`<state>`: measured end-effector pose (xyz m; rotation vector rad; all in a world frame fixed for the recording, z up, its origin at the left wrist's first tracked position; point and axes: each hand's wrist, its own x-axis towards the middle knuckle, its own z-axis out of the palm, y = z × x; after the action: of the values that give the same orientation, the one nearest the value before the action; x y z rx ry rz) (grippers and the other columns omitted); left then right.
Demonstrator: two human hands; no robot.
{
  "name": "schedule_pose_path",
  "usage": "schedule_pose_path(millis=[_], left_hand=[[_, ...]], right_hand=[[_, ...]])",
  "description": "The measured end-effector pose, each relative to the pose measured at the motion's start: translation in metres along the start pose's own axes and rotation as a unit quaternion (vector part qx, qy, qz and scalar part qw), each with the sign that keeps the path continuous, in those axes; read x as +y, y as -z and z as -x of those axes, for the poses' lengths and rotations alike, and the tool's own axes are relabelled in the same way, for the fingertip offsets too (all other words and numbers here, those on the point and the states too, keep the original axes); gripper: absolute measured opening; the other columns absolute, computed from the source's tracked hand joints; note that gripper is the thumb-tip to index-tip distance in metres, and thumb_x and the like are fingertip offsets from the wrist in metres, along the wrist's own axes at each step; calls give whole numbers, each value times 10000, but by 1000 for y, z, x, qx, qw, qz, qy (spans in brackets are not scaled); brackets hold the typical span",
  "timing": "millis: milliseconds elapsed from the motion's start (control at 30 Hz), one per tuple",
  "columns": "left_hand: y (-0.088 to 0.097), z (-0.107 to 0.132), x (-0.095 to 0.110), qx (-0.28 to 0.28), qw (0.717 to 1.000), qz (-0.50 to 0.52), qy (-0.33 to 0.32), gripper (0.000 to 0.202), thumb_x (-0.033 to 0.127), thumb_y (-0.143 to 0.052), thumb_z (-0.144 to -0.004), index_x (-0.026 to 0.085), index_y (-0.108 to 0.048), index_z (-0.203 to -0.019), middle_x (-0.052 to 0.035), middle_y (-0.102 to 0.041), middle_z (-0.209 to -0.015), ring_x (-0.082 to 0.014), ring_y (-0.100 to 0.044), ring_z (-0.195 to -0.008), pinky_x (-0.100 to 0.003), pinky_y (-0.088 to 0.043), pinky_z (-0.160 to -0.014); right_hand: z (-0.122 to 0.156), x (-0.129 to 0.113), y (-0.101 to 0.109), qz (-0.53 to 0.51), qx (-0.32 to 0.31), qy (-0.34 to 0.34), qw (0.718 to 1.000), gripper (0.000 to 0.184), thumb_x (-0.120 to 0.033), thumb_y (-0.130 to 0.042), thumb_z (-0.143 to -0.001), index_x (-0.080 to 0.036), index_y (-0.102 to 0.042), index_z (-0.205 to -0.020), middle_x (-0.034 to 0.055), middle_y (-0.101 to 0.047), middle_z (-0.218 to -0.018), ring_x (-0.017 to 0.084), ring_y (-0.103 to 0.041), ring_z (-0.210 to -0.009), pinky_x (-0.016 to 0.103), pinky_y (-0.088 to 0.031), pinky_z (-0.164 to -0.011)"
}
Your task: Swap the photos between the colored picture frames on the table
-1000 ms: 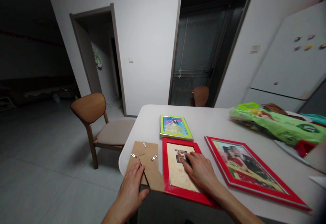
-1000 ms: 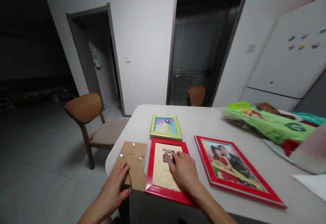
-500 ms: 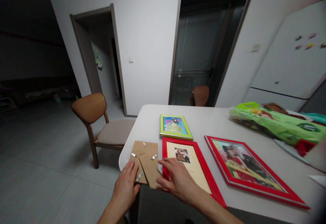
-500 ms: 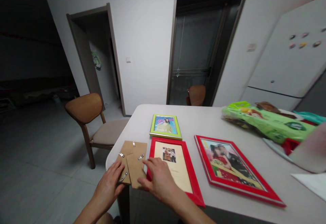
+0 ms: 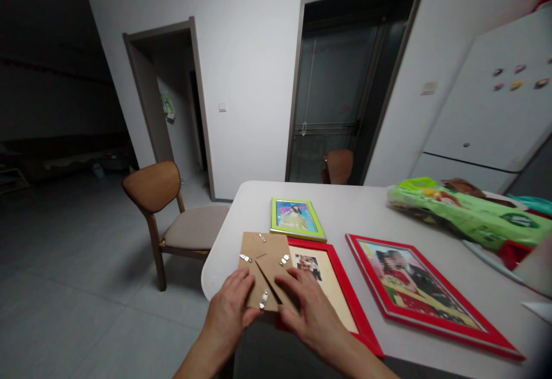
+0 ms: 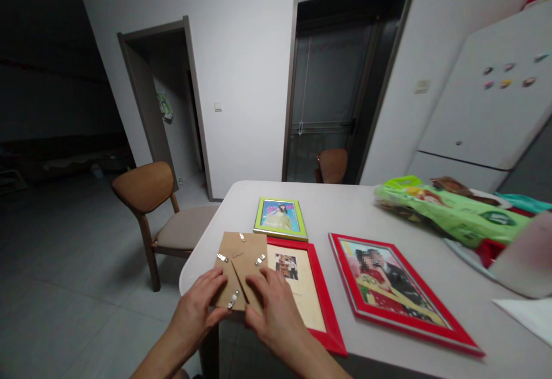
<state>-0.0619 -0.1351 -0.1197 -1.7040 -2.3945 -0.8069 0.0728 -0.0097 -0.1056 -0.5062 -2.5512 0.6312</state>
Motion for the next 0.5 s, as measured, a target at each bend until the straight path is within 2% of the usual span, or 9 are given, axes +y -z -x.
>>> schedule_pose_path(millis=[133, 233, 333, 500], left_hand=[[-16, -15, 37, -56, 997, 39, -22, 504, 169, -682, -578, 137, -501, -1048, -123, -494, -1162, -235, -436, -1080, -363, -375, -920], [-28, -24, 55, -93, 994, 57, -31, 481, 192, -670, -600, 136, -499, -1046, -121, -486, -1169, -234, -426, -1085, -355, -365, -925], [-39, -31, 60, -103, 992, 70, -34, 425, 205, -640, -632, 147, -509, -1032, -111, -483, -1171, -230, -425, -1087, -352, -355, -926], [-48, -35, 57, -119, 990, 68, -28, 357, 227, -595, -676, 156, -520, -1017, -100, -503, -1155, -226, -430, -1081, -387, -313, -940]], right_hand=[[25, 36, 20, 17, -12, -64, 998, 388, -271, -476, -646, -204, -546, -1022, 93, -475, -1129, 224, -419, -1057, 375, -330, -901], [37, 58, 28, 34, -21, -100, 994, 400, -295, -472, -645, -194, -558, -1022, 97, -494, -1121, 222, -433, -1053, 364, -330, -908], [40, 72, 30, 53, -25, -109, 992, 402, -309, -462, -652, -183, -566, -1020, 103, -498, -1126, 222, -435, -1054, 363, -323, -909], [37, 85, 29, 77, -22, -95, 992, 381, -311, -466, -651, -213, -577, -1002, 92, -511, -1120, 229, -450, -1029, 389, -328, -884]])
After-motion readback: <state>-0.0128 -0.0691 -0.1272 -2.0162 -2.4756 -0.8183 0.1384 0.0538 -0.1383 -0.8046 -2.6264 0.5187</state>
